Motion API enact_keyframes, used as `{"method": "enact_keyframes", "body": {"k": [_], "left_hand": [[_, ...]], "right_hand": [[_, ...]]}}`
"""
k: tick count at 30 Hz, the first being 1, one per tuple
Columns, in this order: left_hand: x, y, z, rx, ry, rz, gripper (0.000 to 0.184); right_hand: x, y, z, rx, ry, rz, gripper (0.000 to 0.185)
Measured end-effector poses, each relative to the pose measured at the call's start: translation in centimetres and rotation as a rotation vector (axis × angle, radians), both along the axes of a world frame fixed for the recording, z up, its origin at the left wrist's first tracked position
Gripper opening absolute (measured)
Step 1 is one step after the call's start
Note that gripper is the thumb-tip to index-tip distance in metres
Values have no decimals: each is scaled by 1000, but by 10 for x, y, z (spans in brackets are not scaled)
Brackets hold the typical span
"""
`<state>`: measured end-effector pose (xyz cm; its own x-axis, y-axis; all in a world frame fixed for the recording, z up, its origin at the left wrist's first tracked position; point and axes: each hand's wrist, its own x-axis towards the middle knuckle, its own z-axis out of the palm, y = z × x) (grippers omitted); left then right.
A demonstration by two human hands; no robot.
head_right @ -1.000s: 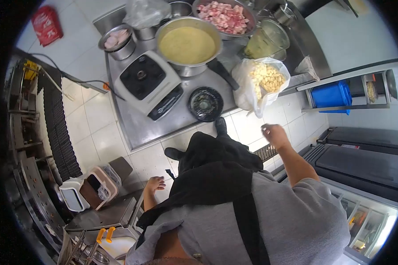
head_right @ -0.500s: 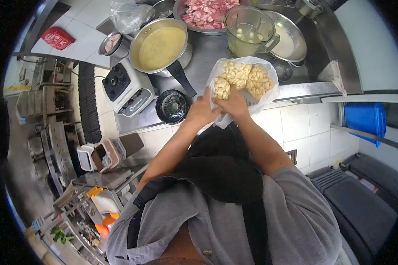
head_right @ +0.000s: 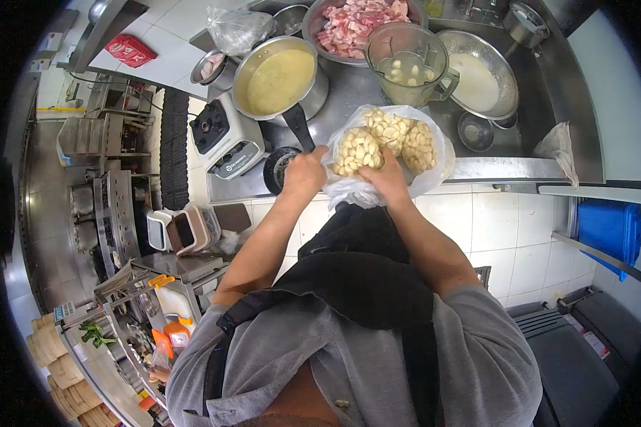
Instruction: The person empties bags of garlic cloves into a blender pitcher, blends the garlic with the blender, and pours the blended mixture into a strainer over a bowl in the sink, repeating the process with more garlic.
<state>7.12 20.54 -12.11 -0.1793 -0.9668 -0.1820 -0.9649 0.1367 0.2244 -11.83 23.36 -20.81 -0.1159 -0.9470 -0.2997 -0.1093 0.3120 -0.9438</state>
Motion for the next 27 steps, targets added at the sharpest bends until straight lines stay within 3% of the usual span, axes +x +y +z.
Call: {"method": "enact_keyframes", "body": {"k": [2, 6, 13, 16, 18, 19, 21, 22, 24, 26, 27], "left_hand": [[-2, 3, 1, -34, 34, -14, 36], [-3, 2, 2, -45, 31, -41, 32], [20, 9, 10, -84, -10, -61, 28], [23, 10, 22, -41, -10, -59, 29], [14, 13, 35, -312, 386, -150, 43], [5, 14, 40, -318, 392, -154, 43], [-15, 20, 45, -3, 745, 2, 73], [-21, 19, 42, -10, 748, 7, 73], [-29, 12, 34, 718, 1506, 447, 85], [-21, 3, 35, 763, 1578, 490, 86], [-17, -3, 34, 696, 1539, 332, 84]], "right_hand": [[-7, 6, 29, 20, 91, 23, 72], [-19, 19, 29, -54, -67, -85, 69], [-53, 24, 72, -277, -587, -247, 75], [-65, 20, 77, -168, -719, -257, 76], [-55, 22, 75, -184, -767, -248, 78], [-48, 24, 74, -185, -767, -268, 79], [-31, 29, 75, -202, -776, -269, 79], [-20, 29, 80, -219, -768, -267, 79], [-11, 37, 82, -320, -561, -143, 79], [-23, 46, 88, -218, -482, 28, 78], [-39, 46, 80, -157, -490, 105, 79]]}}
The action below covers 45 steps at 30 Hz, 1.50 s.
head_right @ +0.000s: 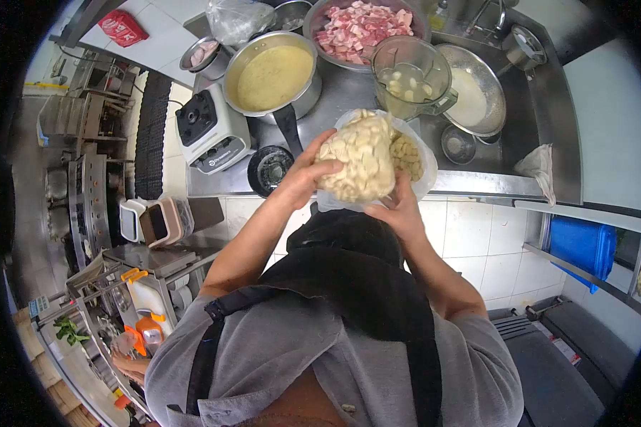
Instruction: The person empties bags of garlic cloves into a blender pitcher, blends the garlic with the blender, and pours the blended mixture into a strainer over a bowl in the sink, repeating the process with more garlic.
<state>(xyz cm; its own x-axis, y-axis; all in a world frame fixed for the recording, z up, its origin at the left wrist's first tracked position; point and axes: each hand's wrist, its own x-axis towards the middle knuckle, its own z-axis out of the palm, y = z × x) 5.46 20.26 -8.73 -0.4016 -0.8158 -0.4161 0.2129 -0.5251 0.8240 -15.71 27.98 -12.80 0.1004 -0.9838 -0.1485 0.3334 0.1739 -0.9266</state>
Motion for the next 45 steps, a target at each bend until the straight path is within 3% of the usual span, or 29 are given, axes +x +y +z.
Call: {"method": "enact_keyframes", "body": {"k": [1, 3, 5, 6, 10, 15, 17, 24, 31, 38, 41, 45], "left_hand": [[1, -4, -1, -144, -26, -65, 82], [-7, -4, -3, -182, -61, -47, 78], [-21, 0, -9, -709, -675, -72, 75], [-30, 3, -10, -745, -817, -5, 67], [-35, -5, -27, -717, -995, -59, 62], [-27, -2, -28, -803, -1018, -132, 60], [-34, 5, -26, -783, -1092, -129, 58], [-45, 8, -30, -714, -1230, -153, 66], [-34, -12, -23, -498, -1176, -264, 62], [-22, -27, -32, -496, -1102, -264, 56], [-12, -30, -48, -439, -988, -247, 56], [-6, -30, -31, -397, -825, -184, 54]], "right_hand": [[-9, -4, 3, 40, 1, 92, 79], [-14, -16, 15, 34, -100, 100, 81], [-1, -29, 23, -58, 342, -10, 85], [1, -34, 19, -56, 513, -42, 82], [10, -37, 5, 38, 776, -115, 87], [12, -37, -8, 34, 748, -120, 87], [14, -39, -15, -251, 1025, -190, 88], [18, -48, -11, -104, 1344, 27, 82], [-2, -53, -19, -155, 1133, 49, 71], [-5, -55, -21, -129, 1016, 61, 61], [-9, -56, -25, -84, 994, 83, 61], [-11, -54, 5, -76, 900, 118, 60]]}}
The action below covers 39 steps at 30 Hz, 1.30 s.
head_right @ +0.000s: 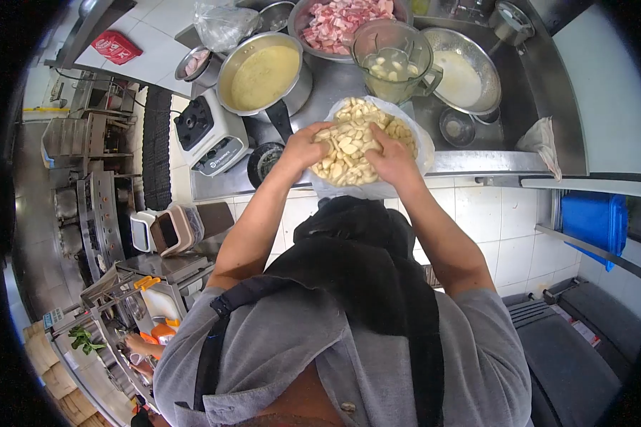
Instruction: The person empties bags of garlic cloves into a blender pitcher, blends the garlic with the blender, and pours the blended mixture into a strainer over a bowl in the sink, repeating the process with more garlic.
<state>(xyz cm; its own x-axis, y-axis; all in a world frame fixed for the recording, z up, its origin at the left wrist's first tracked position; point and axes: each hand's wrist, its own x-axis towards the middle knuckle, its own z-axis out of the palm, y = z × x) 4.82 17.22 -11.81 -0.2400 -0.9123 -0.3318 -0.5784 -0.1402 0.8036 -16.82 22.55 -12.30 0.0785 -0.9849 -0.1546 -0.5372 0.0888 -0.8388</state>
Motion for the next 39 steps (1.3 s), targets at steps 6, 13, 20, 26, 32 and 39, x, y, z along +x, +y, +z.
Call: {"method": "enact_keyframes", "body": {"k": [6, 13, 20, 26, 32, 39], "left_hand": [[7, -39, 122, 144, 360, 70, 52], [-61, -139, 208, -383, 79, 4, 53], [-111, -192, 139, -633, 117, -135, 60], [-122, -192, 99, -364, 946, -118, 82], [-136, -197, 89, -251, 1088, 146, 62], [-141, -207, 84, -82, 729, 220, 70]], "right_hand": [[-6, -4, 85, -154, -586, -186, 62], [-44, -108, 140, -82, -933, -230, 65], [-86, -190, 118, -186, -830, -422, 68], [-90, -206, 80, -402, -904, -473, 56], [-78, -193, 71, -491, -954, -560, 53], [-74, -185, 66, -584, -728, -465, 65]]}}
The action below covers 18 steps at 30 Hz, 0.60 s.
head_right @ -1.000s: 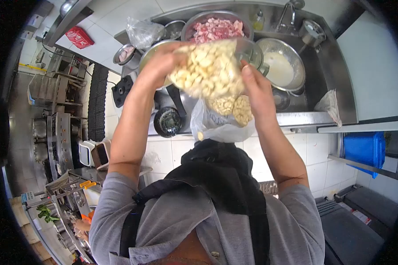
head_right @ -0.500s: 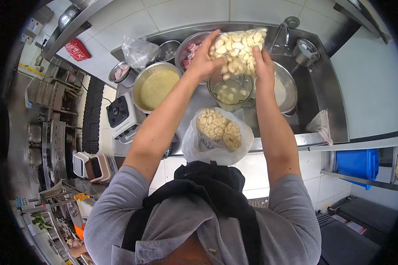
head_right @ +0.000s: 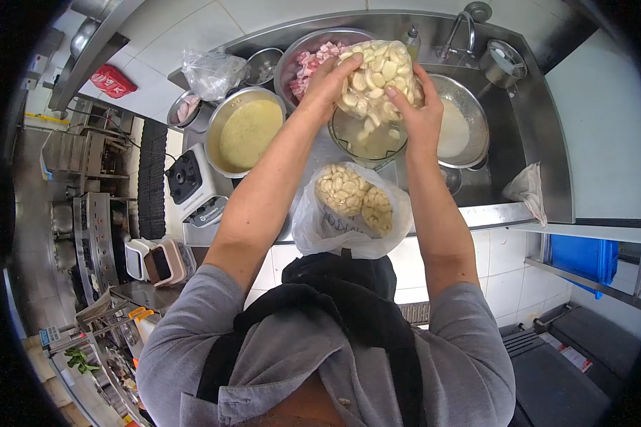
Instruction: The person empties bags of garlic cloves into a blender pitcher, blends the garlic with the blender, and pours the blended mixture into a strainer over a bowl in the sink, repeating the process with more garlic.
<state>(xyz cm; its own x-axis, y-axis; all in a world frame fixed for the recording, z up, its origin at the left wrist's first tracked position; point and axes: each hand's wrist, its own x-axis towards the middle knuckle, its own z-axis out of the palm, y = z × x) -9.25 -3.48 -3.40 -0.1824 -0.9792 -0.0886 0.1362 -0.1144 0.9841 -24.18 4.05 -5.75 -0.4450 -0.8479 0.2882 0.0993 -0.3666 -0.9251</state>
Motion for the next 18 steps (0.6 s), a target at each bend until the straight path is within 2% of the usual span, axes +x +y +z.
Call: {"method": "enact_keyframes", "body": {"k": [6, 11, 13, 17, 18], "left_hand": [[-12, 9, 7, -67, 116, -39, 67], [-11, 13, 10, -110, 145, -8, 64], [-10, 12, 13, -114, 325, -116, 63], [-11, 9, 23, -78, 337, -142, 63], [-14, 5, 20, -95, 241, -104, 61]], "right_hand": [[3, 0, 14, 59, 62, 56, 74], [0, -5, 5, -37, -67, 46, 73], [3, -6, 13, -33, -107, 65, 71], [8, -14, 16, -62, -188, 135, 65], [8, -16, 16, -64, -185, 136, 65]]}}
